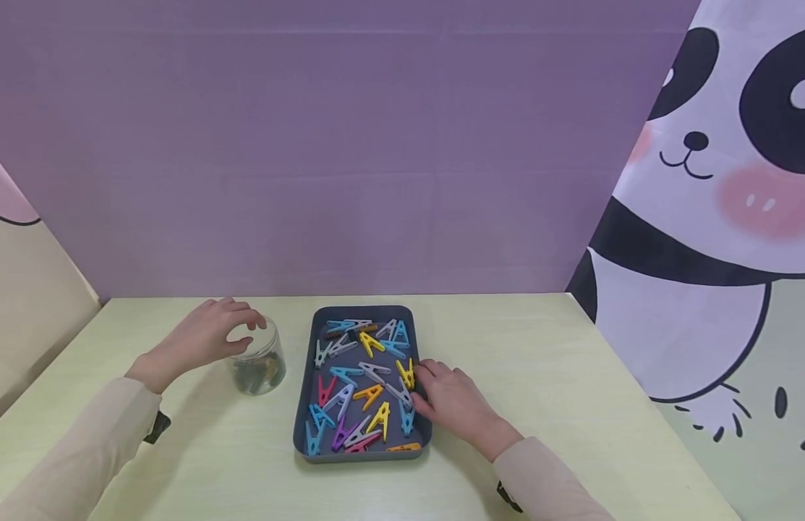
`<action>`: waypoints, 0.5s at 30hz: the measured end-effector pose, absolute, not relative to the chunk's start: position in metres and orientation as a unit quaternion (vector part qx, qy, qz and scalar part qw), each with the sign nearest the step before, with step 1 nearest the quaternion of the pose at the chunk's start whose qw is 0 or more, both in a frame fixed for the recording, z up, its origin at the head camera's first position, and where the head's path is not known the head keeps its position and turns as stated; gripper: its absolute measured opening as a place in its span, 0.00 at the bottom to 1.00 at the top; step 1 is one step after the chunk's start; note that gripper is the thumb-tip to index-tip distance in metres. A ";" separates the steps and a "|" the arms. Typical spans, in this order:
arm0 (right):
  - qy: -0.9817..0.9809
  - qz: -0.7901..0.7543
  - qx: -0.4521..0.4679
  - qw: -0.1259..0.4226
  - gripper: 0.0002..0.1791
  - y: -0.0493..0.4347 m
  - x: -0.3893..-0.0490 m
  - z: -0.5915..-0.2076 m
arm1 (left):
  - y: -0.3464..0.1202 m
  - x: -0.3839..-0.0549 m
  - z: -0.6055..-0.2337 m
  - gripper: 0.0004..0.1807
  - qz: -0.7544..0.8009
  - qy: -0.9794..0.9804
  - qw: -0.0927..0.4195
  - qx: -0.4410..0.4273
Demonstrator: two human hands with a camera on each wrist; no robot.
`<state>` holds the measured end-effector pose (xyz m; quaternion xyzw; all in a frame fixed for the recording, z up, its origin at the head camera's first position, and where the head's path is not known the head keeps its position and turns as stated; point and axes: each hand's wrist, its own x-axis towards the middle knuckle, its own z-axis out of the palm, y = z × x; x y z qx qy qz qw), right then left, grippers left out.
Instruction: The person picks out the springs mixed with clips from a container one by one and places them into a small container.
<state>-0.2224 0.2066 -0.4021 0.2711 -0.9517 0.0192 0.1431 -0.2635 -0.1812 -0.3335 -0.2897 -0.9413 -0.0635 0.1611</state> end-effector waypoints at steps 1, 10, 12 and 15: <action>-0.952 0.019 0.271 0.142 0.24 0.206 -0.222 -0.402 | -0.181 -0.264 -0.334 0.15 -0.063 -0.942 0.161 -0.289; -0.953 0.014 0.270 0.140 0.24 0.206 -0.222 -0.401 | -0.181 -0.264 -0.334 0.14 -0.060 -0.944 0.158 -0.282; -0.953 0.014 0.269 0.139 0.25 0.206 -0.221 -0.400 | -0.180 -0.264 -0.332 0.15 -0.061 -0.945 0.154 -0.281; -0.954 0.015 0.267 0.134 0.25 0.206 -0.221 -0.400 | -0.177 -0.264 -0.330 0.15 -0.058 -0.946 0.152 -0.281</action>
